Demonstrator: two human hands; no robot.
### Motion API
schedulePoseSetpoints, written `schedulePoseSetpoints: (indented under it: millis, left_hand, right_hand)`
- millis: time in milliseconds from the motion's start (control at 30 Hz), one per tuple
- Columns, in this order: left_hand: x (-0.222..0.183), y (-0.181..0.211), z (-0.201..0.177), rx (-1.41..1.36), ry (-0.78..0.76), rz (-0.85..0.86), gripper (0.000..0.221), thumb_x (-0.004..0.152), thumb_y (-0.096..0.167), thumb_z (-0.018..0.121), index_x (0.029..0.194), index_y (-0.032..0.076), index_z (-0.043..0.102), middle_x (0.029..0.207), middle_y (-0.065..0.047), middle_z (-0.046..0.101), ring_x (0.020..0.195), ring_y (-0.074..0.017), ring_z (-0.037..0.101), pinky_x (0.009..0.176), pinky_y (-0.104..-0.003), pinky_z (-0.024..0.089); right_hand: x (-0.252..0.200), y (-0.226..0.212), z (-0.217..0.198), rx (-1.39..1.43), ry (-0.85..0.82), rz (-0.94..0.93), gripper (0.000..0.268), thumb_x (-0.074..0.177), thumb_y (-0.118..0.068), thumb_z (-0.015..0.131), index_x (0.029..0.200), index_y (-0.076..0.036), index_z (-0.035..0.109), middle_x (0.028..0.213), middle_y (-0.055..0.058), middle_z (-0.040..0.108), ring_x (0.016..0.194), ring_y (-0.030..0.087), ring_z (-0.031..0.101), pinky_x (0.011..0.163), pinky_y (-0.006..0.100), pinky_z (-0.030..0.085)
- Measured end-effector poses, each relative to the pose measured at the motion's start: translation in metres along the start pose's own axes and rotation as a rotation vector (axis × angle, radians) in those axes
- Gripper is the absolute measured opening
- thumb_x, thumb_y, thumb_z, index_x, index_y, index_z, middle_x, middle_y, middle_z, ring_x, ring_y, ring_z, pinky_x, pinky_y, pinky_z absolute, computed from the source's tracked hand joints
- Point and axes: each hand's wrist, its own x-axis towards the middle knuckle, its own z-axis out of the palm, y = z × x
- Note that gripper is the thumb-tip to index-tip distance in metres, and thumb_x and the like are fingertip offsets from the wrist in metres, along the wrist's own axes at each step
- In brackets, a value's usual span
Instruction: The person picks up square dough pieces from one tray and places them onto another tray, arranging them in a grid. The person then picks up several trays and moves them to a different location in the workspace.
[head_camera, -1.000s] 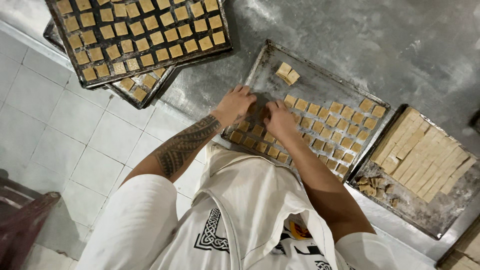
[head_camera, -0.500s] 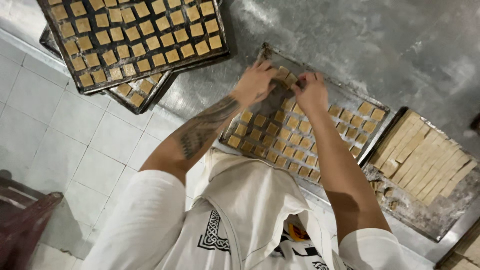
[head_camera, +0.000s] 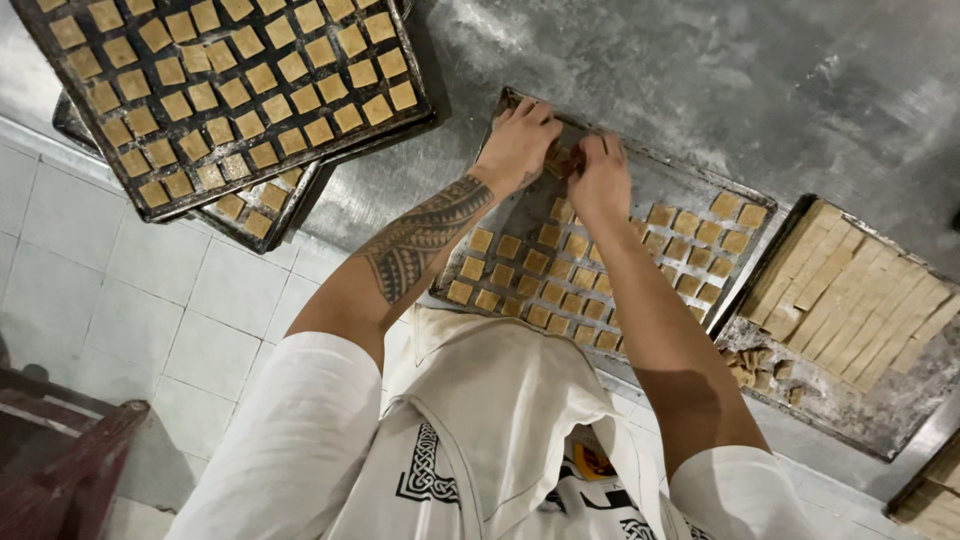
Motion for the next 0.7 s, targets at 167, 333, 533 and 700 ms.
schedulePoseSetpoints:
  millis: [167, 333, 533, 700]
  left_hand:
    - [-0.009, -0.001, -0.017, -0.129, -0.033, -0.062, 0.014, 0.090, 0.008, 0.067, 0.104, 0.006, 0.066, 0.118, -0.013, 0.063, 0.118, -0.0354, 0.056, 0.097, -0.048, 0.047]
    - [-0.025, 0.000, -0.039, -0.364, 0.034, -0.149, 0.014, 0.090, 0.015, 0.071, 0.099, 0.006, 0.065, 0.100, -0.013, 0.069, 0.098, -0.0348, 0.067, 0.084, -0.044, 0.054]
    - [-0.070, -0.005, -0.052, -0.458, 0.049, -0.175, 0.016, 0.090, 0.019, 0.073, 0.096, 0.006, 0.065, 0.085, -0.013, 0.074, 0.076, -0.0322, 0.072, 0.069, -0.042, 0.057]
    - [-0.092, -0.011, -0.051, -0.481, 0.054, -0.166, 0.015, 0.089, 0.018, 0.072, 0.095, 0.006, 0.065, 0.086, -0.013, 0.074, 0.079, -0.0322, 0.073, 0.070, -0.042, 0.056]
  right_hand:
    - [-0.003, -0.007, -0.005, -0.016, -0.008, 0.032, 0.034, 0.084, -0.002, 0.074, 0.116, -0.005, 0.066, 0.120, 0.017, 0.059, 0.115, 0.041, 0.058, 0.093, 0.049, 0.052]
    - [-0.007, -0.013, -0.008, -0.081, -0.018, -0.023, 0.033, 0.082, -0.006, 0.076, 0.114, -0.007, 0.069, 0.118, 0.016, 0.059, 0.117, 0.041, 0.058, 0.092, 0.048, 0.052]
    - [-0.001, -0.008, -0.006, 0.003, -0.041, -0.016, 0.013, 0.088, -0.016, 0.078, 0.099, -0.009, 0.075, 0.104, 0.014, 0.067, 0.101, 0.037, 0.065, 0.087, 0.046, 0.054]
    - [0.010, 0.006, -0.004, 0.093, -0.146, 0.151, 0.020, 0.089, -0.025, 0.078, 0.098, -0.008, 0.077, 0.102, 0.015, 0.071, 0.091, 0.033, 0.070, 0.081, 0.043, 0.055]
